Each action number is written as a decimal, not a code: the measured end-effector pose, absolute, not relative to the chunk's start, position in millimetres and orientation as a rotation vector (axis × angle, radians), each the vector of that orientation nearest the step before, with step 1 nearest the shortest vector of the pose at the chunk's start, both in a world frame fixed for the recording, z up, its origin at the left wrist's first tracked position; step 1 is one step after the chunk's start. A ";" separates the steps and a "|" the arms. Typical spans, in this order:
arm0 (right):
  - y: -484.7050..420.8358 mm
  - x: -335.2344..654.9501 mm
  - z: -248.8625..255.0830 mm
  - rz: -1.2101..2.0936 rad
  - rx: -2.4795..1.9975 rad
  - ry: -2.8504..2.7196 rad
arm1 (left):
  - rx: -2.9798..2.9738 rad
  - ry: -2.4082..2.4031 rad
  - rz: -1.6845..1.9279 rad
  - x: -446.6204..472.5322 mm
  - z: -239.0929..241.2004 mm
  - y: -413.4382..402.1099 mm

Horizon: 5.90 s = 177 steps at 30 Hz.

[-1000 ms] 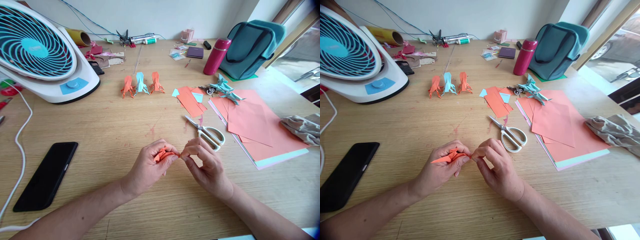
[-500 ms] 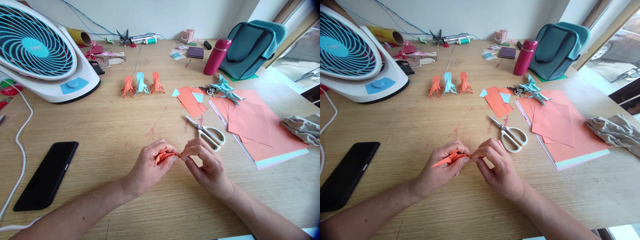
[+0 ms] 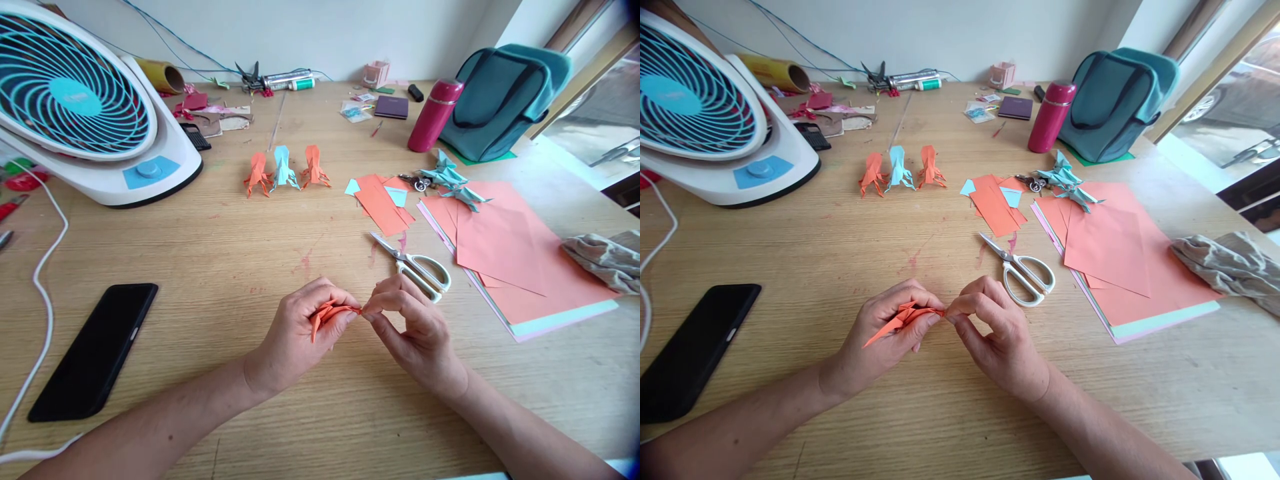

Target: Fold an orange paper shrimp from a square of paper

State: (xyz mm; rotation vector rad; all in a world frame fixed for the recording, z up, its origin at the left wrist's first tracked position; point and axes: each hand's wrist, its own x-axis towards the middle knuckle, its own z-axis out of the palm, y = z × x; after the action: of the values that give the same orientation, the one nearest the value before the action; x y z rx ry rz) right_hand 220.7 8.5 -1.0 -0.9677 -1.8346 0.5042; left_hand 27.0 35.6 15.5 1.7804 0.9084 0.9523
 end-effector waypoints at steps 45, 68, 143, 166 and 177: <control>6.3 220.6 -0.6 0.239 -0.959 -1.961 | 2.021 0.812 1.043 25.1 13.6 36.2; 3.8 215.5 2.3 0.252 -0.963 -1.910 | 1.908 0.865 1.017 26.5 13.3 33.4; 6.4 221.5 13.4 1.146 -1.218 -1.609 | 1.976 0.740 1.094 25.5 9.2 38.2; 8.6 220.2 7.1 1.445 -1.324 -1.462 | 2.134 0.739 1.052 23.7 9.5 37.6; 13.9 222.7 9.2 1.708 -1.267 -1.291 | 2.192 0.701 1.014 21.7 2.6 39.0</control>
State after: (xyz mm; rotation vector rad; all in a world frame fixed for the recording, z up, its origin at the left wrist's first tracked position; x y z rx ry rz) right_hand 222.7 13.9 9.2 -1.2668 -1.2905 1.7082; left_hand 21.7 39.0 2.6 2.1921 0.7008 1.0139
